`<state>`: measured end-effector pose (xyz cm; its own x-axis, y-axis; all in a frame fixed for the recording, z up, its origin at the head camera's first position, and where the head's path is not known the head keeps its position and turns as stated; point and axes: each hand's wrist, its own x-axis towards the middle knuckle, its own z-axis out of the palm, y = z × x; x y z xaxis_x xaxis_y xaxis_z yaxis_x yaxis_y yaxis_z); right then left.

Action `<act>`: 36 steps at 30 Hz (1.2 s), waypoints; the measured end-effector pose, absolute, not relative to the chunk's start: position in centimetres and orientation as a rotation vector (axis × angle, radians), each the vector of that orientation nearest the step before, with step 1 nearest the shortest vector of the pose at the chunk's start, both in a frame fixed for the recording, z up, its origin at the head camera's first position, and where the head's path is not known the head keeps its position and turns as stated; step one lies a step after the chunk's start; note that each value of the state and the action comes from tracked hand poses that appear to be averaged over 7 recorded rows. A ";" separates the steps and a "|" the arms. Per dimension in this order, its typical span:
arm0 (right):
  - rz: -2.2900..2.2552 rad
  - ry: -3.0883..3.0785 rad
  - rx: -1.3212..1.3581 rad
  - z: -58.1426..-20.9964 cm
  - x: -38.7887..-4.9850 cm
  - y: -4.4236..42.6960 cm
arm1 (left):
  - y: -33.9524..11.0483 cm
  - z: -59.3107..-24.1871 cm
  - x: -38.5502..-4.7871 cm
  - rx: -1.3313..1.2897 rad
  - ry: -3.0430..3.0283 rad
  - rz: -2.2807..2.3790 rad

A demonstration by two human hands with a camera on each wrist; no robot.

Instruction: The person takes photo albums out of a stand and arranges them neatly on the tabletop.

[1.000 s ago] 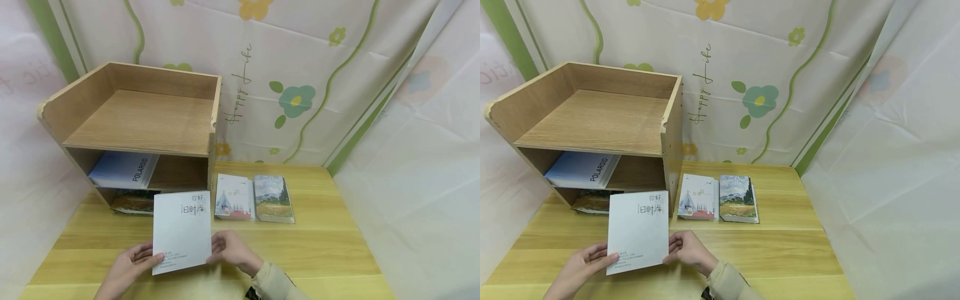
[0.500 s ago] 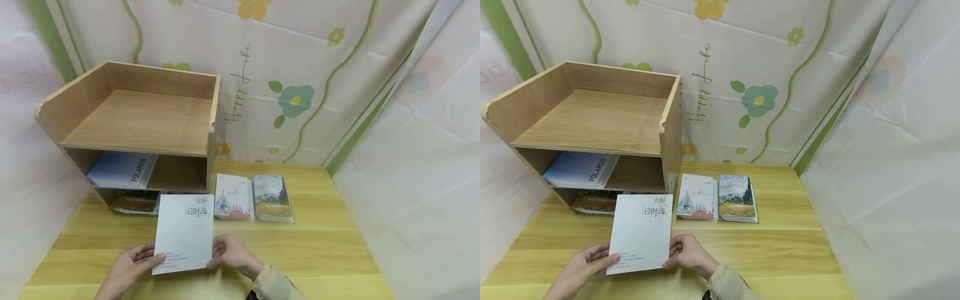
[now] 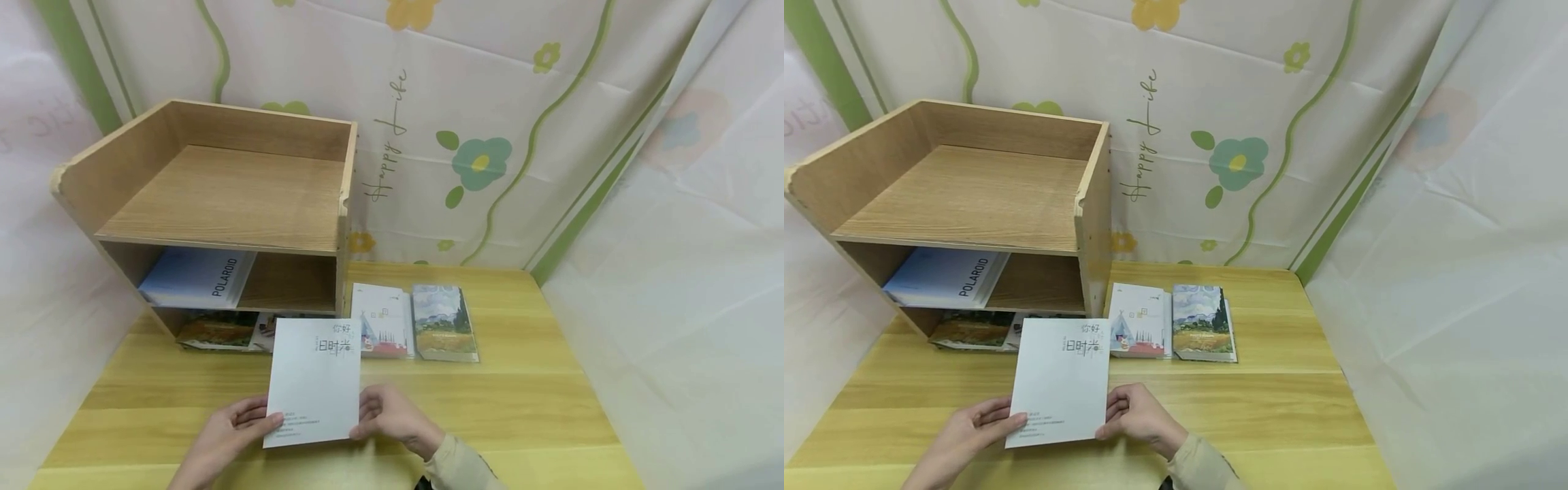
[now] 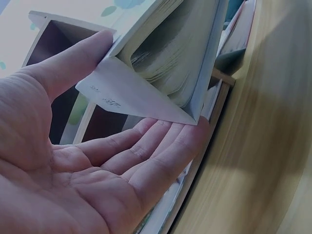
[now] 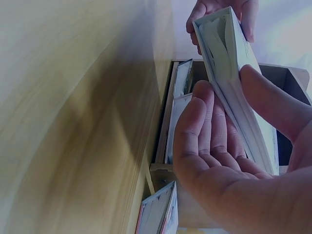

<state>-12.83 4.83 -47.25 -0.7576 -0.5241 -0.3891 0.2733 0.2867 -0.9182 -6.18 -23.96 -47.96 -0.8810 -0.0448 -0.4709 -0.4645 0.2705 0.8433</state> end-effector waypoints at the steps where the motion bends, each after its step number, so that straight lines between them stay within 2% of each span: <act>1: -1.544 1.894 -0.220 -47.3 -12.9 5.0 | -23.8 -47.9 -6.2 -0.458 2.195 1.643; 25: -1.472 1.926 -0.240 -46.6 -13.6 9.9 | -19.2 -48.0 -6.6 -0.450 2.114 1.762; 36: -1.478 1.910 -0.234 -46.5 -13.1 11.6 | -17.8 -48.4 -6.6 -0.366 2.156 1.769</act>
<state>-13.12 11.61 -46.46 -0.7385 -0.5326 -0.4135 0.2666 0.3327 -0.9046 -6.64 -17.82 -48.41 -0.9135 0.0087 -0.4068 -0.3973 0.1968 0.8963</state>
